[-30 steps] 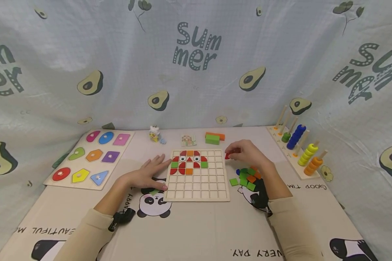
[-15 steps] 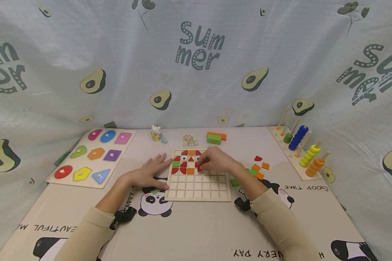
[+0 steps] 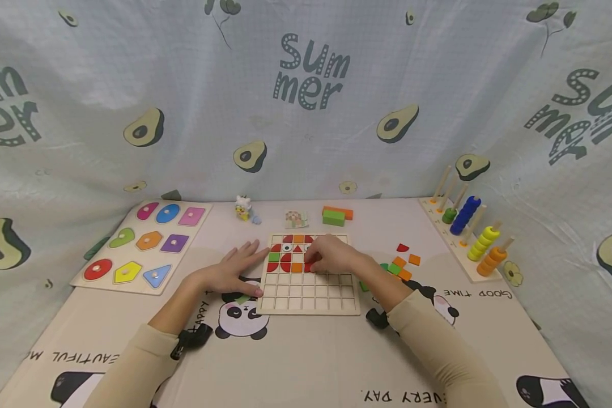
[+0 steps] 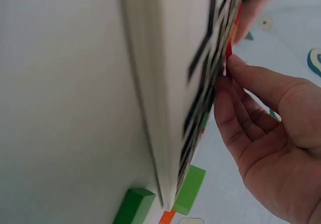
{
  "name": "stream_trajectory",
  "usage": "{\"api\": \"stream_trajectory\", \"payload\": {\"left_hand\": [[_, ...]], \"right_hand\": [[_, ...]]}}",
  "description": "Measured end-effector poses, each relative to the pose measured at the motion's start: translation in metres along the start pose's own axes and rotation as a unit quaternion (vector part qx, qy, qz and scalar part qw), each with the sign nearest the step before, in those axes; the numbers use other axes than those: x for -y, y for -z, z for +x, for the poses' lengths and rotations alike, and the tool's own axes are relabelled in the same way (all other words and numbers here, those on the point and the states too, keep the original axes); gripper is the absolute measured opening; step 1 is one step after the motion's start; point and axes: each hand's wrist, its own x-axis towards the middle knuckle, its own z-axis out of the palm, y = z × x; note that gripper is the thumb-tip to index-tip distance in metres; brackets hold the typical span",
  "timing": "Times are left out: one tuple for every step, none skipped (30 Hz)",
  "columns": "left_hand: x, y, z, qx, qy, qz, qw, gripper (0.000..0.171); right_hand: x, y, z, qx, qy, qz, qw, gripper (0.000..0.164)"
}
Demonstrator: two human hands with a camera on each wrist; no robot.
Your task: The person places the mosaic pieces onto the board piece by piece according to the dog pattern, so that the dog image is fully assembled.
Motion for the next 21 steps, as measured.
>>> {"api": "stream_trajectory", "payload": {"left_hand": [[0.0, 0.0, 0.0, 0.0, 0.0, 0.0, 1.0, 0.107], [0.0, 0.0, 0.0, 0.0, -0.001, -0.001, 1.0, 0.107], [0.0, 0.0, 0.0, 0.0, -0.001, -0.001, 1.0, 0.107], [0.0, 0.0, 0.0, 0.0, -0.002, 0.0, 1.0, 0.107], [0.0, 0.001, -0.001, 0.001, -0.002, 0.0, 1.0, 0.107], [0.0, 0.001, -0.001, 0.001, -0.003, 0.0, 1.0, 0.107], [0.0, 0.001, -0.001, 0.001, -0.004, 0.0, 1.0, 0.107], [0.0, 0.001, -0.001, 0.001, -0.005, -0.001, 1.0, 0.106], [0.0, 0.001, -0.001, 0.0, -0.005, -0.001, 1.0, 0.106], [0.001, 0.001, -0.001, 0.0, -0.005, -0.001, 1.0, 0.107], [0.001, 0.001, -0.001, 0.0, -0.005, 0.0, 1.0, 0.106], [0.001, 0.0, -0.001, 0.001, -0.004, 0.0, 1.0, 0.107], [0.001, 0.0, -0.001, 0.002, -0.004, 0.0, 1.0, 0.107], [0.001, 0.0, -0.001, 0.002, -0.004, 0.0, 1.0, 0.107], [0.001, -0.001, -0.001, 0.003, -0.004, 0.001, 1.0, 0.107], [0.001, -0.001, -0.001, 0.003, -0.004, 0.0, 1.0, 0.107], [0.001, -0.001, -0.001, 0.003, -0.005, -0.001, 1.0, 0.107], [0.001, -0.001, -0.001, 0.003, -0.005, -0.002, 1.0, 0.107], [0.0, -0.001, -0.001, 0.003, -0.005, -0.002, 1.0, 0.107], [0.0, -0.001, -0.001, 0.002, -0.006, -0.002, 1.0, 0.107], [0.0, -0.001, -0.001, 0.003, -0.005, -0.001, 1.0, 0.107]], "right_hand": [[0.0, -0.001, 0.0, 0.0, 0.004, -0.007, 1.0, 0.019], [-0.001, -0.002, 0.0, -0.002, 0.008, -0.015, 1.0, 0.019], [-0.001, -0.002, 0.001, -0.002, 0.013, -0.026, 1.0, 0.019], [-0.002, -0.003, 0.001, -0.004, 0.02, -0.035, 0.999, 0.019], [-0.002, -0.004, 0.002, -0.005, 0.029, -0.043, 0.999, 0.019], [-0.001, -0.004, 0.002, -0.008, 0.036, -0.053, 0.998, 0.019], [-0.001, -0.005, 0.002, -0.01, 0.042, -0.063, 0.997, 0.019], [-0.001, -0.005, 0.003, -0.012, 0.049, -0.07, 0.996, 0.019], [-0.001, -0.005, 0.003, -0.013, 0.055, -0.078, 0.995, 0.019], [0.0, -0.006, 0.003, -0.014, 0.06, -0.083, 0.995, 0.019], [0.0, -0.006, 0.003, -0.014, 0.063, -0.087, 0.994, 0.019], [-0.001, -0.005, 0.003, -0.015, 0.065, -0.092, 0.994, 0.019], [-0.001, -0.005, 0.001, -0.015, 0.063, -0.092, 0.994, 0.02], [-0.001, -0.003, -0.001, -0.017, 0.059, -0.085, 0.994, 0.02], [-0.002, -0.001, -0.004, -0.022, 0.055, -0.081, 0.995, 0.021], [-0.004, 0.002, -0.007, -0.028, 0.051, -0.074, 0.996, 0.022], [-0.006, 0.006, -0.012, -0.036, 0.047, -0.064, 0.996, 0.024], [-0.008, 0.01, -0.018, -0.047, 0.039, -0.054, 0.997, 0.025], [-0.011, 0.016, -0.024, -0.059, 0.031, -0.038, 0.997, 0.027], [-0.015, 0.021, -0.031, -0.072, 0.028, -0.027, 0.997, 0.028], [-0.02, 0.026, -0.038, -0.085, 0.024, -0.019, 0.996, 0.03]]}}
